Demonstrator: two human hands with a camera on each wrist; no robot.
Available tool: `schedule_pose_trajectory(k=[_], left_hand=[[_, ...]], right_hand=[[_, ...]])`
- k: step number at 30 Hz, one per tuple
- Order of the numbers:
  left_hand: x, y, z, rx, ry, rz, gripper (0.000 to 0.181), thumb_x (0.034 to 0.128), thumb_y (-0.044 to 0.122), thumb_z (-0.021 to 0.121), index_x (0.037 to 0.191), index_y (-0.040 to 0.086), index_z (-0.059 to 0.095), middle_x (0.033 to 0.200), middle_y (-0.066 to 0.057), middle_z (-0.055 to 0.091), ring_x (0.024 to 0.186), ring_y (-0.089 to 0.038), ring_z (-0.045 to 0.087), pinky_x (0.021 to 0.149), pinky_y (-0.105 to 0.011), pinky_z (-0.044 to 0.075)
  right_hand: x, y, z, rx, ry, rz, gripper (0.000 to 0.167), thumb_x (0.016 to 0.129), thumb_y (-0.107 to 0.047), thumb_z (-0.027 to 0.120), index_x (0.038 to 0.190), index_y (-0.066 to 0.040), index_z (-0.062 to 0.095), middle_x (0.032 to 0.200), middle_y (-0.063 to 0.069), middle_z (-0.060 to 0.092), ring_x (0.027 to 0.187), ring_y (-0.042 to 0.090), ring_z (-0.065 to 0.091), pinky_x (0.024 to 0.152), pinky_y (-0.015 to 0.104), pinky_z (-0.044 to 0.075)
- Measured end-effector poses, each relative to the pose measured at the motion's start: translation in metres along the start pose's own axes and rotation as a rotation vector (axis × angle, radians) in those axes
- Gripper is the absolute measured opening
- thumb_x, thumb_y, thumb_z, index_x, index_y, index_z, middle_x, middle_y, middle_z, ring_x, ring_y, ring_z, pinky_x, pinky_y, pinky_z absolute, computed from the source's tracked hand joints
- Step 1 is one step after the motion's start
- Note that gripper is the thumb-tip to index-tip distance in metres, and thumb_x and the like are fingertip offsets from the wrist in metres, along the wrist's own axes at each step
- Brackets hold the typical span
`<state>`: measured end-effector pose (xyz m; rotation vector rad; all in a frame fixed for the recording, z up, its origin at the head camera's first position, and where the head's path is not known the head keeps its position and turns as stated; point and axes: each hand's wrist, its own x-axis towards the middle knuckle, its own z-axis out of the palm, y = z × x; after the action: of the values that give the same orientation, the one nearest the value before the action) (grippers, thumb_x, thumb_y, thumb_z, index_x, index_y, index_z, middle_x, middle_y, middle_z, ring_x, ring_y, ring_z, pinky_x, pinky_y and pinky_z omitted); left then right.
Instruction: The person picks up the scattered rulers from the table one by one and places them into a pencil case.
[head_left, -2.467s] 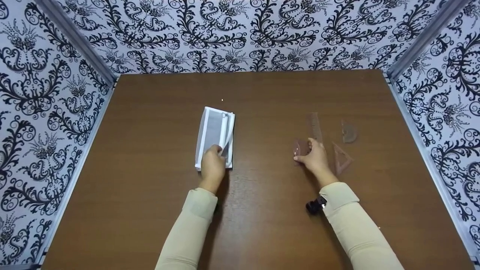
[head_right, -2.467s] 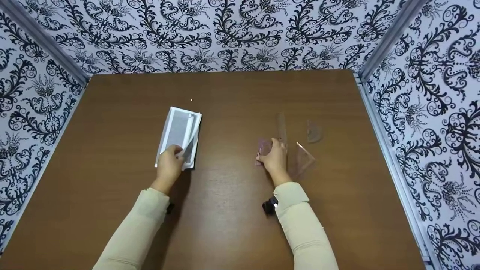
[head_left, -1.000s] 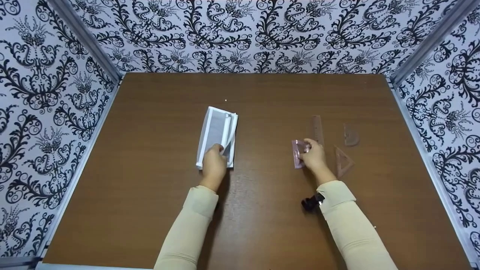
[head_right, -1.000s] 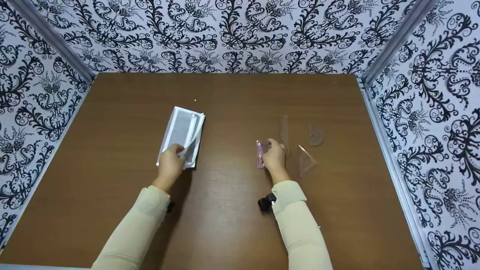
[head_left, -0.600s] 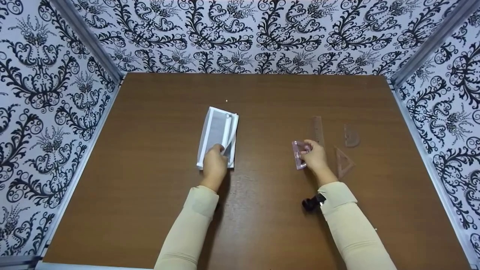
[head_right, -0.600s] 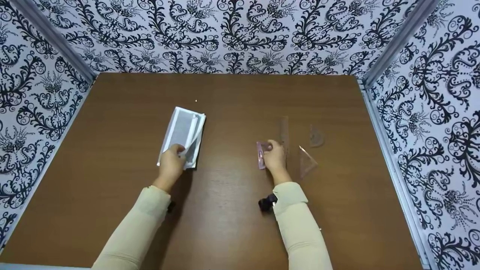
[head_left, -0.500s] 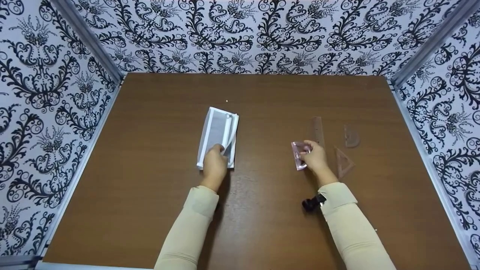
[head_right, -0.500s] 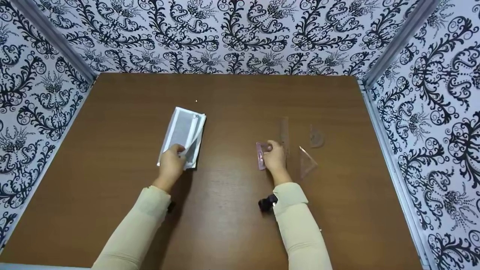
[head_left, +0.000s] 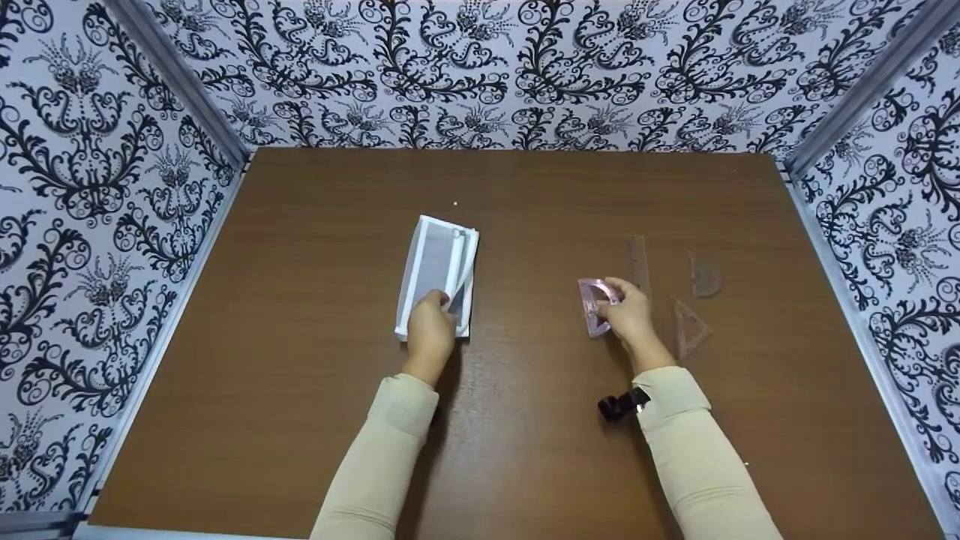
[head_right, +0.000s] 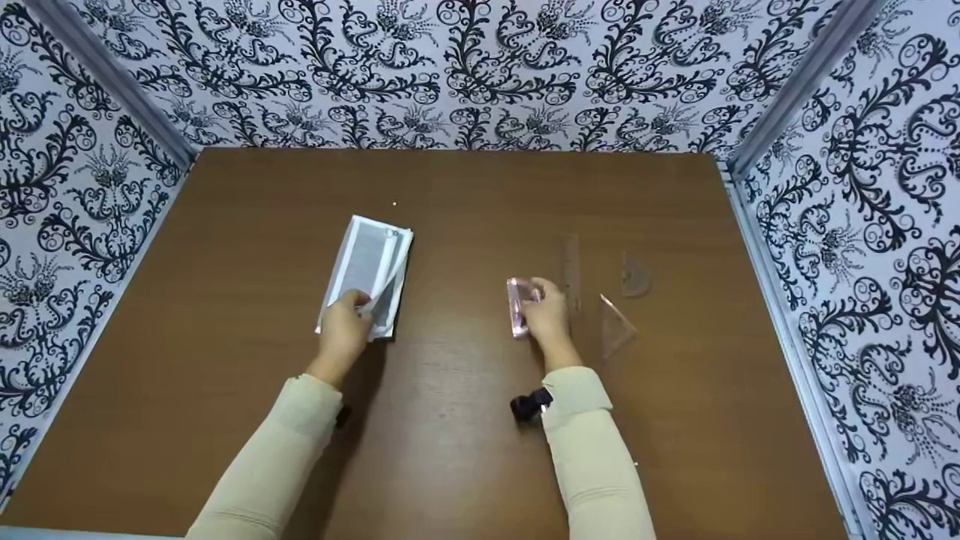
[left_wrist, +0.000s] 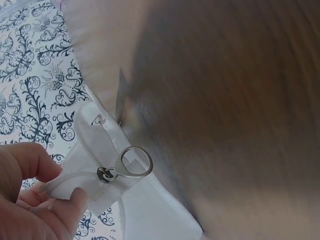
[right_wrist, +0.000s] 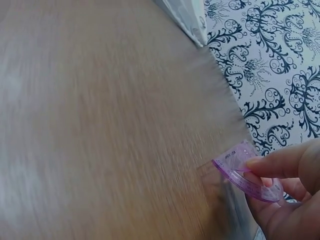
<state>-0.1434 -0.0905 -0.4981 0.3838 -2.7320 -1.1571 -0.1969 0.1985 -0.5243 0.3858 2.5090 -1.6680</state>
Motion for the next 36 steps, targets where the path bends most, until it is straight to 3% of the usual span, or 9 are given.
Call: schedule_pose_trajectory(k=[7, 16, 27, 36], left_hand=[[-0.001, -0.001, 0.002, -0.016, -0.006, -0.009, 0.021, 0.0808, -0.009, 0.054, 0.098, -0.005, 0.065, 0.092, -0.02, 0.068, 0.088, -0.036, 0.065, 0.079, -0.045, 0.051], [-0.002, -0.001, 0.001, -0.011, -0.003, -0.031, 0.023, 0.0808, -0.007, 0.056, 0.101, -0.004, 0.065, 0.096, -0.02, 0.068, 0.091, -0.036, 0.065, 0.08, -0.045, 0.051], [-0.002, 0.0, 0.001, 0.014, 0.017, -0.005, 0.022, 0.0798, -0.007, 0.054, 0.098, -0.003, 0.066, 0.091, -0.019, 0.069, 0.085, -0.036, 0.065, 0.076, -0.046, 0.051], [0.0, -0.002, 0.002, 0.015, -0.025, -0.008, 0.023, 0.0822, -0.005, 0.054, 0.102, -0.002, 0.065, 0.096, -0.019, 0.069, 0.089, -0.035, 0.065, 0.078, -0.045, 0.051]], right_hand=[[-0.001, -0.004, 0.006, 0.084, -0.017, 0.03, 0.058, 0.08, 0.012, 0.06, 0.136, 0.009, 0.046, 0.12, 0.026, 0.052, 0.101, 0.025, 0.051, 0.074, 0.018, 0.046], [0.003, -0.011, 0.019, 0.151, -0.049, 0.068, 0.059, 0.083, 0.011, 0.06, 0.139, 0.006, 0.043, 0.132, 0.025, 0.049, 0.118, 0.029, 0.047, 0.099, 0.035, 0.044], [0.006, -0.018, 0.029, 0.188, -0.049, 0.102, 0.062, 0.081, 0.012, 0.061, 0.14, 0.003, 0.044, 0.131, 0.023, 0.051, 0.12, 0.031, 0.049, 0.1, 0.038, 0.043], [0.006, -0.026, 0.038, 0.17, -0.078, 0.099, 0.062, 0.082, 0.01, 0.062, 0.14, 0.003, 0.043, 0.133, 0.023, 0.05, 0.122, 0.031, 0.047, 0.102, 0.037, 0.042]])
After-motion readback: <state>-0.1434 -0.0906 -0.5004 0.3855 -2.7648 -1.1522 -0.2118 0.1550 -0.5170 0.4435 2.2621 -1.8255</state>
